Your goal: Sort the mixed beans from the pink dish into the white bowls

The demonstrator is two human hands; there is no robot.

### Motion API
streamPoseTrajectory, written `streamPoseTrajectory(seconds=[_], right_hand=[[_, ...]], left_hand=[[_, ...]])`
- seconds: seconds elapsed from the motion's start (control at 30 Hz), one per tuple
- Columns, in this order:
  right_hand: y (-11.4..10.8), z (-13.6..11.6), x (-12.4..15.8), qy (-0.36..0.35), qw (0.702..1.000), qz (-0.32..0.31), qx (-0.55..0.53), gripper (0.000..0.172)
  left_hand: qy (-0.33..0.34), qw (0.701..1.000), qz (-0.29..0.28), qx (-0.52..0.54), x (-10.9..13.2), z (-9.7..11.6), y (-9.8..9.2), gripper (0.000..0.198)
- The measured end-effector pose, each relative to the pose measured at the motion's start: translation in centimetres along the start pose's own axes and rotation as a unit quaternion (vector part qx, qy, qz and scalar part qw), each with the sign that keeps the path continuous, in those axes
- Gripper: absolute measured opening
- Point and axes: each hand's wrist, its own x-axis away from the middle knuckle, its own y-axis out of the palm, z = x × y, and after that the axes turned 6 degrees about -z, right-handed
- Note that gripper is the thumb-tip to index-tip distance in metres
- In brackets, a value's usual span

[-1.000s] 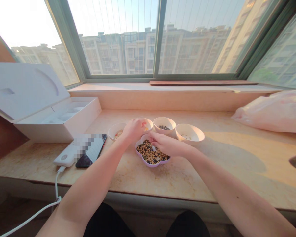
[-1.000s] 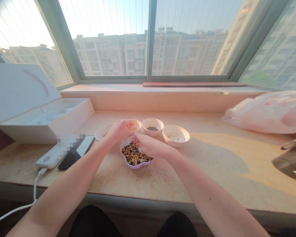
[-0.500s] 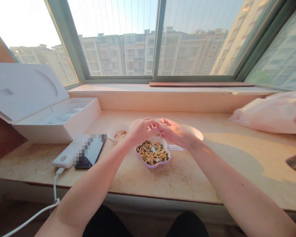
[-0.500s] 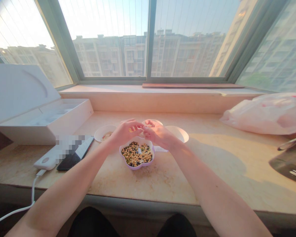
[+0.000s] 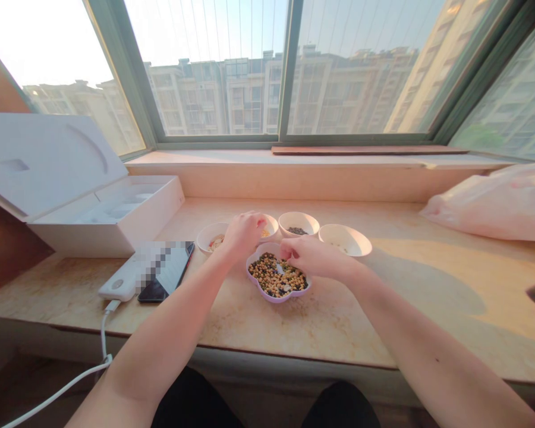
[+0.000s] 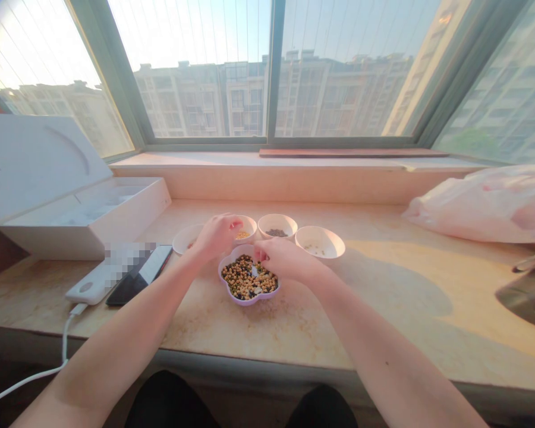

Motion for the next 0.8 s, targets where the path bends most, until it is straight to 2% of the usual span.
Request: streamPoseTrajectory(seconds=[0.1,0.23,0.57,0.8], right_hand=[[0.3,-0.6,0.2,-0.019,0.998,-0.036,0.052,0.022],[0.4,-1.0,0.2,-0.007,0.998,-0.052,0.043,0.024],[0.9,-0.6,-0.3,-0.016,0.997,-0.067,0.030,0.027],[1.9,0.2,-0.6,-0.019,0.999,-0.042,-0.023,0.022]], left_hand=[[-0.029,0.999,-0.026,-0.036,-0.1,-0.6,0.2,0.030],[-0.030,0.996,-0.066,-0.047,0.0,-1.0,0.5,0.031],[-0.021,0.997,-0.065,-0.028,0.2,-0.4,0.1,0.027],[-0.001,0.998,-0.061,-0.009,0.4,0.1,0.0,0.026]])
